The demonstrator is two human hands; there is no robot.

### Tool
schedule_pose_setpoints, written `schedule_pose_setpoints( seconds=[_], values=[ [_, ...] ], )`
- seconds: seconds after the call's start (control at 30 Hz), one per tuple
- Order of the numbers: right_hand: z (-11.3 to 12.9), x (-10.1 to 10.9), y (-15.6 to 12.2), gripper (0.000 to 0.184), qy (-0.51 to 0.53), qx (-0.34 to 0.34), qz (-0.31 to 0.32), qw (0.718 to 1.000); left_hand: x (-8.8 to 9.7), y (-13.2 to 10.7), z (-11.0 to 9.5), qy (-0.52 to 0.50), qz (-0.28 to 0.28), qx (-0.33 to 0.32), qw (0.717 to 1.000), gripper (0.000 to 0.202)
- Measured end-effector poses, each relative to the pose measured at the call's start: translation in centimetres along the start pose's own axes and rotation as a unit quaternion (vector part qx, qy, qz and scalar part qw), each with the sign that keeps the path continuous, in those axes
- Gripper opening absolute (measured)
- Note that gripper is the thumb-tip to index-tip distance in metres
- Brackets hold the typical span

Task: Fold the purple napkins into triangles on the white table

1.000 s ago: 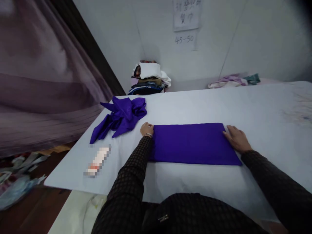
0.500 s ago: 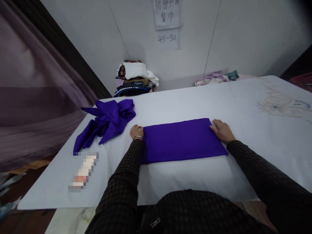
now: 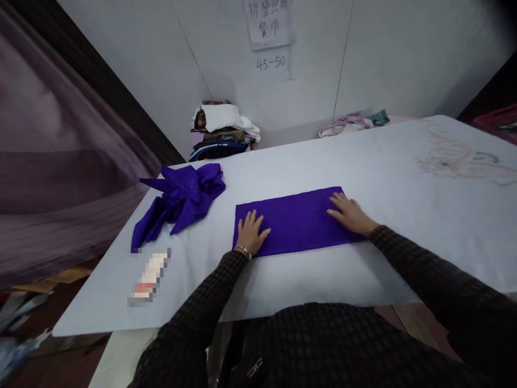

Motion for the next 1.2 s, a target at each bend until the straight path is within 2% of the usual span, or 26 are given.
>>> schedule_pose_setpoints(
  seconds=[0.1, 0.13, 0.2, 0.27, 0.33, 0.43, 0.53, 0.67, 0.77, 0.8, 0.87, 0.93, 1.0, 1.03, 1.1, 1.13, 1.2],
  values=[
    [7.6, -1.3, -2.8, 0.064, 0.021, 0.110, 0.014, 0.994, -0.9, -2.8, -2.6, 0.014, 0.040, -0.038, 0.998, 0.061],
    [9.1, -1.9, -3.7, 0.065, 0.021, 0.128, 0.018, 0.991, -1.2, -3.2, -2.8, 0.018, 0.049, -0.032, 0.998, 0.062],
    [10.4, -2.9, -4.9, 0.065, 0.009, 0.139, 0.024, 0.990, -1.6, -3.5, -2.6, 0.027, 0.060, -0.011, 0.998, 0.066],
    [9.4, -3.5, -5.7, 0.066, -0.009, 0.125, 0.023, 0.992, -1.7, -3.4, -2.0, 0.035, 0.065, 0.012, 0.997, 0.069],
    [7.1, -3.5, -6.2, 0.066, -0.032, 0.097, 0.015, 0.995, -1.7, -3.5, -0.9, 0.042, 0.069, 0.040, 0.996, 0.070],
    [3.2, -2.5, -7.0, 0.067, -0.070, 0.046, -0.004, 0.996, -1.4, -4.2, 1.4, 0.055, 0.060, 0.099, 0.992, 0.073],
    [0.3, -1.5, -8.1, 0.068, -0.102, 0.012, -0.019, 0.995, -0.9, -5.1, 3.8, 0.066, 0.043, 0.146, 0.986, 0.073],
    [-1.4, -0.8, -9.2, 0.067, -0.125, 0.000, -0.015, 0.992, -0.3, -6.1, 6.0, 0.066, 0.046, 0.185, 0.979, 0.069],
    [-1.5, -0.6, -9.2, 0.069, -0.130, -0.019, -0.009, 0.991, 0.6, -6.5, 5.9, 0.076, 0.034, 0.213, 0.973, 0.069],
    [-1.0, -0.4, -9.1, 0.070, -0.128, -0.025, -0.014, 0.991, 1.0, -6.5, 5.1, 0.081, 0.020, 0.212, 0.974, 0.068],
    [1.5, -0.2, -8.5, 0.073, -0.115, -0.019, -0.030, 0.993, 1.6, -6.2, 2.3, 0.085, -0.015, 0.174, 0.981, 0.066],
    [5.9, -0.5, -7.5, 0.074, -0.081, 0.019, -0.038, 0.996, 1.6, -5.8, -1.9, 0.066, -0.036, 0.097, 0.992, 0.064],
    [11.2, -1.4, -6.6, 0.075, -0.035, 0.075, -0.028, 0.996, 0.6, -5.3, -5.8, 0.034, -0.026, 0.022, 0.999, 0.061],
    [13.7, -2.2, -6.2, 0.074, -0.009, 0.104, -0.009, 0.994, 0.0, -5.2, -7.1, 0.020, -0.010, 0.004, 1.000, 0.060],
    [17.6, -3.8, -5.5, 0.073, 0.039, 0.144, 0.031, 0.988, -1.5, -5.0, -8.4, 0.004, 0.034, 0.000, 0.999, 0.060],
    [18.5, -4.6, -5.3, 0.073, 0.055, 0.149, 0.051, 0.986, -2.2, -4.9, -8.5, 0.002, 0.053, 0.008, 0.999, 0.061],
    [18.4, -5.6, -5.0, 0.075, 0.067, 0.139, 0.073, 0.985, -2.8, -4.8, -8.1, 0.005, 0.069, 0.025, 0.997, 0.063]
  ],
)
Point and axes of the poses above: each hand's wrist, its own y-axis towards the middle knuckle, its own x-axis out of the back of the hand, z = x × y, the point moved 8 cm from there along y, towards the middle knuckle, and after that the axes turned 9 degrees about -z, right-handed, at the moved point
